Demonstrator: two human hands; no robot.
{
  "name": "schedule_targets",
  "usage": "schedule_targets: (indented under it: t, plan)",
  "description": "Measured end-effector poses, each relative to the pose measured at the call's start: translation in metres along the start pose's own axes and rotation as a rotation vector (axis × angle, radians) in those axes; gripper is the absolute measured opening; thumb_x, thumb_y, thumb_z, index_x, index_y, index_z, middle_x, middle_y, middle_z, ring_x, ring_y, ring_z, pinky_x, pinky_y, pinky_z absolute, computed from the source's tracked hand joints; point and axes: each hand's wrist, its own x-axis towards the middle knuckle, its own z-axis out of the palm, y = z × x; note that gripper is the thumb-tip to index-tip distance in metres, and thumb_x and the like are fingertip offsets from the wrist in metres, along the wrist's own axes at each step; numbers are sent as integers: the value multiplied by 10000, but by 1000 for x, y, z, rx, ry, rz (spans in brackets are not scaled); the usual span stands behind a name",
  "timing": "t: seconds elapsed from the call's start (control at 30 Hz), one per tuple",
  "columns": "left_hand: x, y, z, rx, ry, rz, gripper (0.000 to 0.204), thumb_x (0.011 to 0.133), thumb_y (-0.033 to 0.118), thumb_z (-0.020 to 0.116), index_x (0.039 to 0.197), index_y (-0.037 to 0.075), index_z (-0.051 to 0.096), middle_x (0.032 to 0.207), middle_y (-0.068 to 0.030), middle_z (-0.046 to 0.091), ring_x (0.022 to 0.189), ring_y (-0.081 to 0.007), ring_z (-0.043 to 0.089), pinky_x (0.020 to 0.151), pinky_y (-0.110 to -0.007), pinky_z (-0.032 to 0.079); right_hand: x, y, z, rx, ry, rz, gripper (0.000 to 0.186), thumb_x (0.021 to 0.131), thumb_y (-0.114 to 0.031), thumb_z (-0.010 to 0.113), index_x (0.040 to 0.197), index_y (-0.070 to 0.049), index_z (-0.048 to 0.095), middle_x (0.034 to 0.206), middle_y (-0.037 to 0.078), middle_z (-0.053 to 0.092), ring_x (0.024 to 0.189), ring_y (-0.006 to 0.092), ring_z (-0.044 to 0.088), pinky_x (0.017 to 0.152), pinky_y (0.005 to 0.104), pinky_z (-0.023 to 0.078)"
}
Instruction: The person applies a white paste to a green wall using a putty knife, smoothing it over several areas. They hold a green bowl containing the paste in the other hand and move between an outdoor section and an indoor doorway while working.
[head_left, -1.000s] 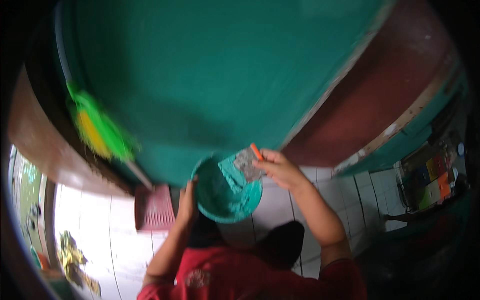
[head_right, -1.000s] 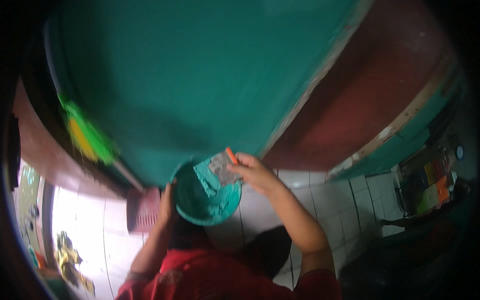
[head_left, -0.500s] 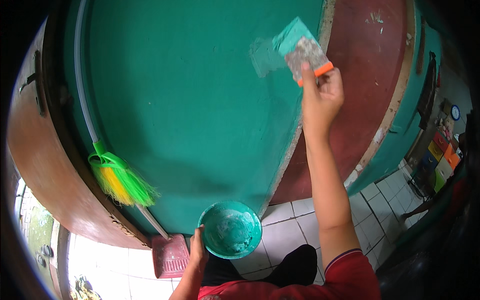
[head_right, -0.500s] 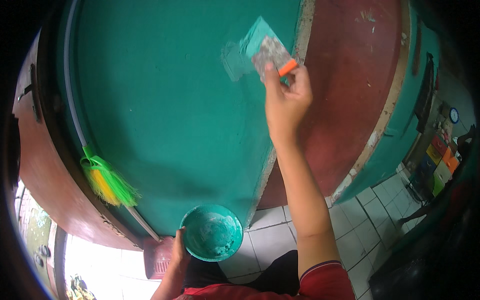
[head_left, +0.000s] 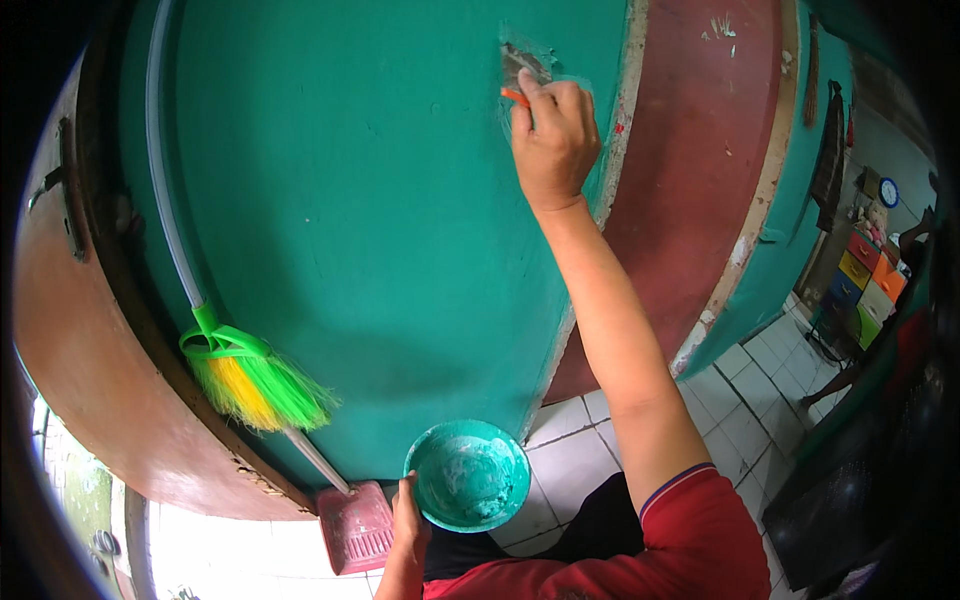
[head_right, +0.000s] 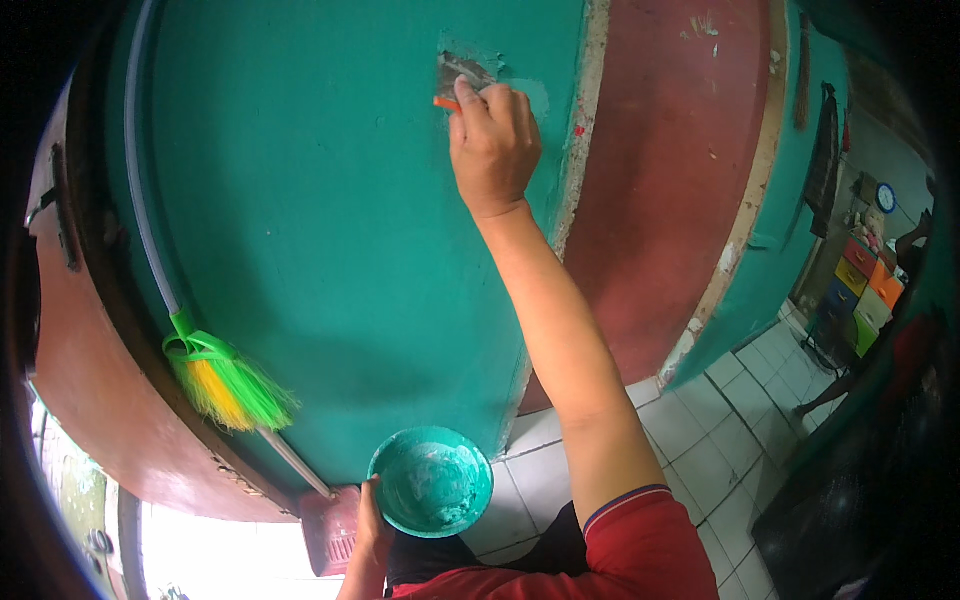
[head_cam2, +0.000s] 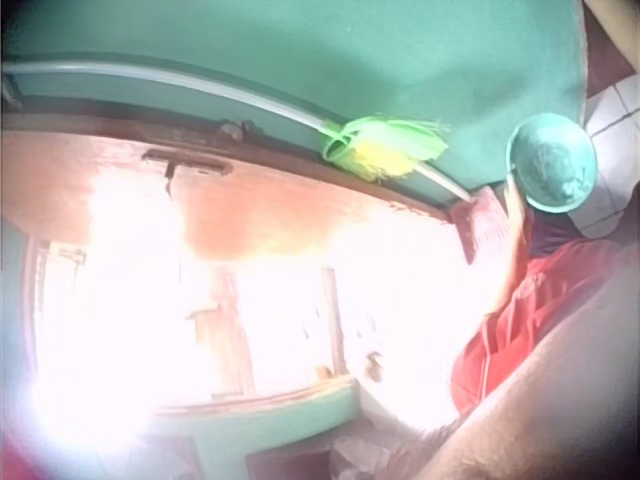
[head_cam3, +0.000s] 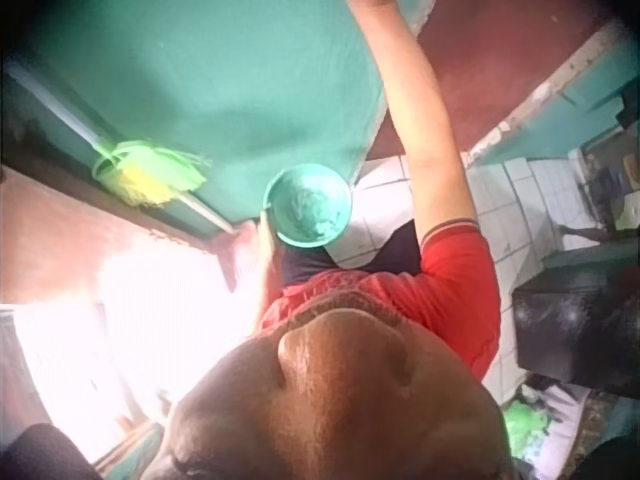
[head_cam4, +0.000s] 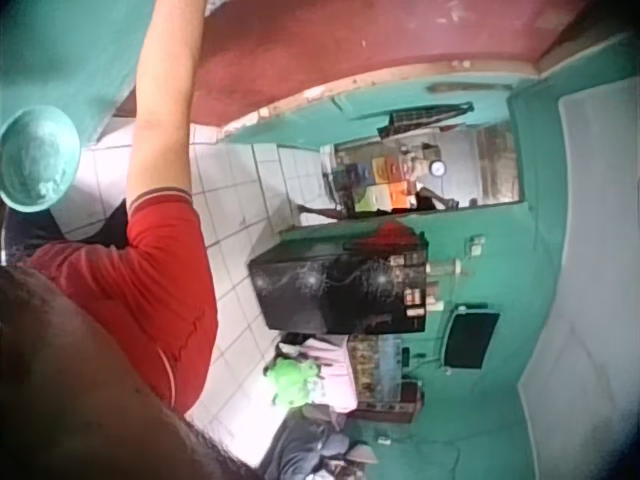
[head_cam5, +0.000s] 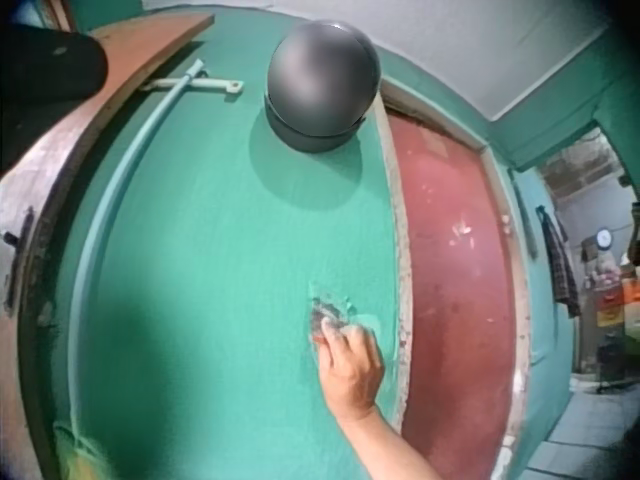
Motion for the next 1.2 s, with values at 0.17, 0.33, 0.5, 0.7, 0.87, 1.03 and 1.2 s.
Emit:
schedule_targets:
  t: [0.17, 0.33, 0.5, 0.7, 0.87, 1.03, 1.2]
  plan:
    - [3, 3, -16, -4, -13, -23, 552, 973, 370, 587, 1262, -100, 565, 1195, -179, 642, 1064, -257, 643, 930, -378, 513, 3, -10, 2, -69, -187, -43, 341, 731, -48, 746, 1071, -21, 723, 925, 47, 584, 870, 245, 591, 698, 361, 547]
    - [5, 6, -23, -2, -29, -24, 551, 970, 374, 595, 1245, -102, 574, 1178, -174, 647, 1048, -254, 648, 908, -376, 523, 4, -19, 2, -141, -303, -150, 215, 751, -54, 699, 958, 5, 713, 934, 55, 581, 892, 248, 600, 627, 335, 569]
    - [9, 4, -23, 4, -23, -30, 542, 966, 376, 597, 1222, -102, 586, 1154, -170, 654, 1014, -247, 653, 892, -366, 526, 5, -30, 0, -203, -462, -196, 271, 789, -93, 724, 1049, -18, 730, 924, 36, 610, 884, 209, 618, 623, 327, 583]
    - [10, 4, -22, 9, -26, -54, 546, 965, 373, 592, 1228, -105, 579, 1140, -170, 653, 1002, -250, 653, 894, -364, 526, 18, -36, -23, -42, -274, -190, 171, 765, -60, 697, 924, 2, 699, 896, 50, 557, 885, 219, 610, 561, 335, 548]
    - [7, 6, -23, 1, -26, -74, 560, 966, 372, 595, 1253, -108, 561, 1161, -175, 646, 1026, -256, 647, 912, -374, 522, 45, 5, -49, -212, -257, -130, 270, 780, -104, 737, 1040, -35, 712, 900, 49, 569, 860, 220, 619, 579, 347, 548]
    - [3, 5, -21, -8, -65, -75, 566, 969, 366, 597, 1269, -112, 553, 1198, -186, 637, 1065, -263, 641, 930, -385, 519, 34, 16, -26, -207, -333, -152, 288, 781, -112, 740, 1054, -25, 714, 929, 55, 591, 872, 230, 621, 602, 349, 558]
    - [2, 3, -22, -18, -73, -66, 552, 976, 354, 593, 1272, -111, 553, 1208, -185, 635, 1076, -263, 640, 940, -386, 518, 21, -14, -22, -52, -326, -219, 261, 778, -77, 711, 1024, 10, 708, 943, 60, 597, 871, 229, 616, 623, 347, 568]
